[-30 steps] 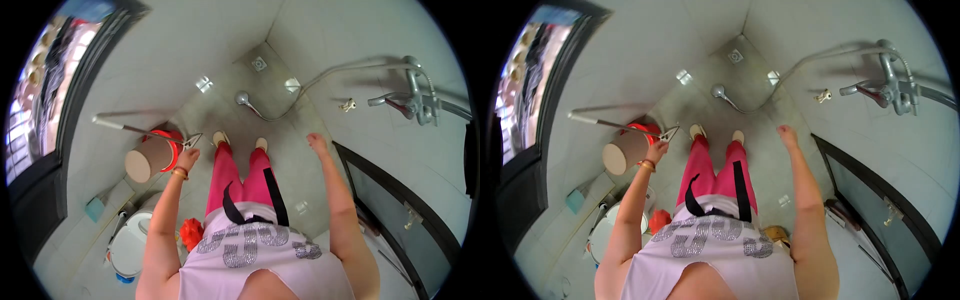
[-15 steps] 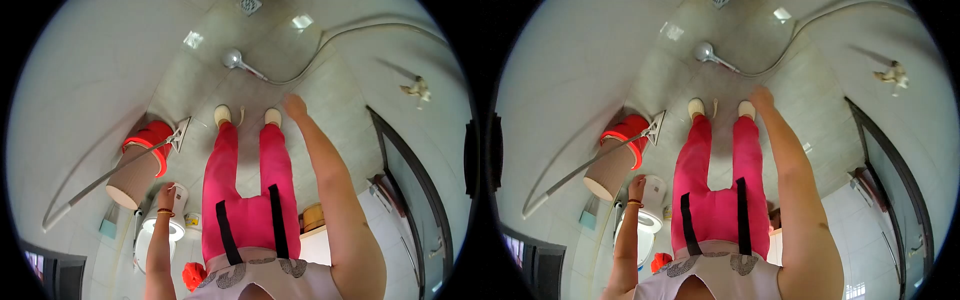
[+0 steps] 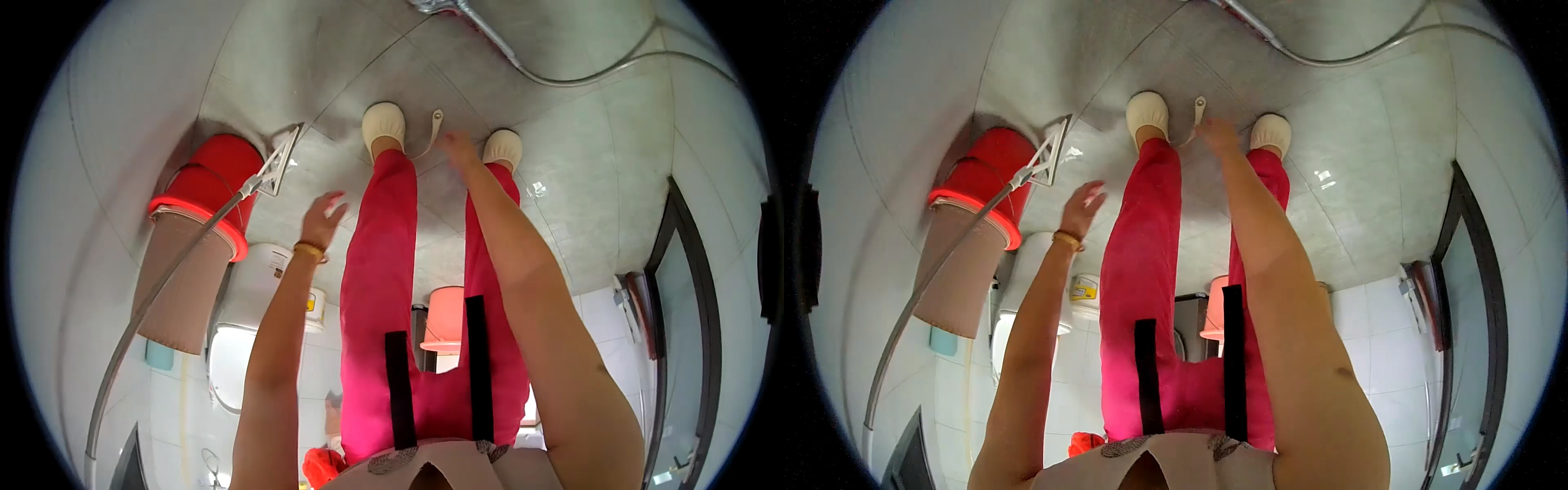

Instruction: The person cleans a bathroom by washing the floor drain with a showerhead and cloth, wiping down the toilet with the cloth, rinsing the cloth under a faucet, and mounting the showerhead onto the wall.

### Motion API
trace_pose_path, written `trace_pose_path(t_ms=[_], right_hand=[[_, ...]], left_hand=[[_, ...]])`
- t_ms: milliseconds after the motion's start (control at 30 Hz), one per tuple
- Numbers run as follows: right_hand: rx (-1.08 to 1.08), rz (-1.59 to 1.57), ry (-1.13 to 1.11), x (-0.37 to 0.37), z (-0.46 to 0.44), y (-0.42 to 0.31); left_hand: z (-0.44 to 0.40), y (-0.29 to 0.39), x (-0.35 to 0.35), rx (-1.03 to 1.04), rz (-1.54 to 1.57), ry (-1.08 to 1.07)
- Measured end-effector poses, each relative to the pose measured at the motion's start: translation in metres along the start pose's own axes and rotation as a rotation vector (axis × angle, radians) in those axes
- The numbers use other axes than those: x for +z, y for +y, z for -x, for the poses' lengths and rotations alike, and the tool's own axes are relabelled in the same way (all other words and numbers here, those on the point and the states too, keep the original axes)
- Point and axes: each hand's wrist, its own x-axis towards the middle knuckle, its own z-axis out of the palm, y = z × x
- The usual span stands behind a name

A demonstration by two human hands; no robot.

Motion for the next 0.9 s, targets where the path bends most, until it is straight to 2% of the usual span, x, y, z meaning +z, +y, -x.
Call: trace_pose_path(t_ms=[67, 100, 167, 200, 267, 300, 367, 400, 467, 500, 567, 600, 633, 667, 700, 767, 900], right_hand=[[0.397, -0.572, -0.045, 0.020, 0.003, -0.005], [0.400, -0.556, -0.052, 0.033, -0.002, -0.001], [0.400, -0.830, 0.012, 0.057, -0.007, 0.006], [0.401, -0.817, 0.006, 0.057, -0.007, 0.003], [0.354, -1.045, -0.174, 0.056, -0.005, -0.003], [0.358, -1.031, -0.180, 0.056, -0.003, -0.007], [0.035, -0.470, -0.196, 0.050, -0.002, -0.015], [0.034, -0.458, -0.200, 0.040, 0.005, -0.028], [-0.256, 0.004, -0.154, 0.025, 0.018, -0.054], [-0.261, 0.009, -0.157, 0.029, 0.016, -0.059], [-0.366, 0.221, -0.237, 0.043, 0.004, -0.071], [-0.368, 0.220, -0.240, 0.057, -0.007, -0.069], [-0.485, 0.362, -0.247, 0.073, -0.017, -0.067], [-0.604, 0.503, -0.253, 0.081, -0.020, -0.072], [-0.612, 0.499, -0.257, 0.088, -0.023, -0.074], [-0.820, 0.784, -0.249, 0.096, -0.030, -0.082], [-0.729, 0.643, -0.418, 0.076, -0.015, -0.107]], left_hand=[[-0.024, -0.001, 0.028, -0.007, -0.231, -0.147], [-0.037, -0.006, 0.039, -0.016, -0.217, -0.146], [-0.059, -0.016, 0.056, -0.071, -0.158, -0.072], [-0.070, -0.015, 0.062, -0.079, -0.146, -0.069], [-0.083, -0.016, 0.067, -0.180, 0.153, -0.026], [-0.081, -0.019, 0.066, -0.188, 0.166, -0.022], [-0.080, -0.020, 0.065, -0.220, 0.065, -0.318], [-0.077, -0.016, 0.061, -0.221, 0.077, -0.314], [-0.063, -0.012, 0.050, -0.145, -0.126, -0.445], [-0.052, -0.013, 0.049, -0.072, -0.050, -0.349], [-0.030, -0.006, 0.039, -0.048, 0.007, -0.353], [-0.021, -0.002, 0.035, -0.024, 0.063, -0.362], [-0.015, 0.000, 0.032, -0.012, 0.184, -0.369], [-0.014, 0.002, 0.029, -0.018, 0.183, -0.365], [-0.013, 0.004, 0.026, -0.036, 0.226, -0.378], [-0.016, 0.000, 0.024, -0.038, 0.262, -0.365], [-0.025, -0.013, 0.025, -0.091, 0.385, -0.360]])
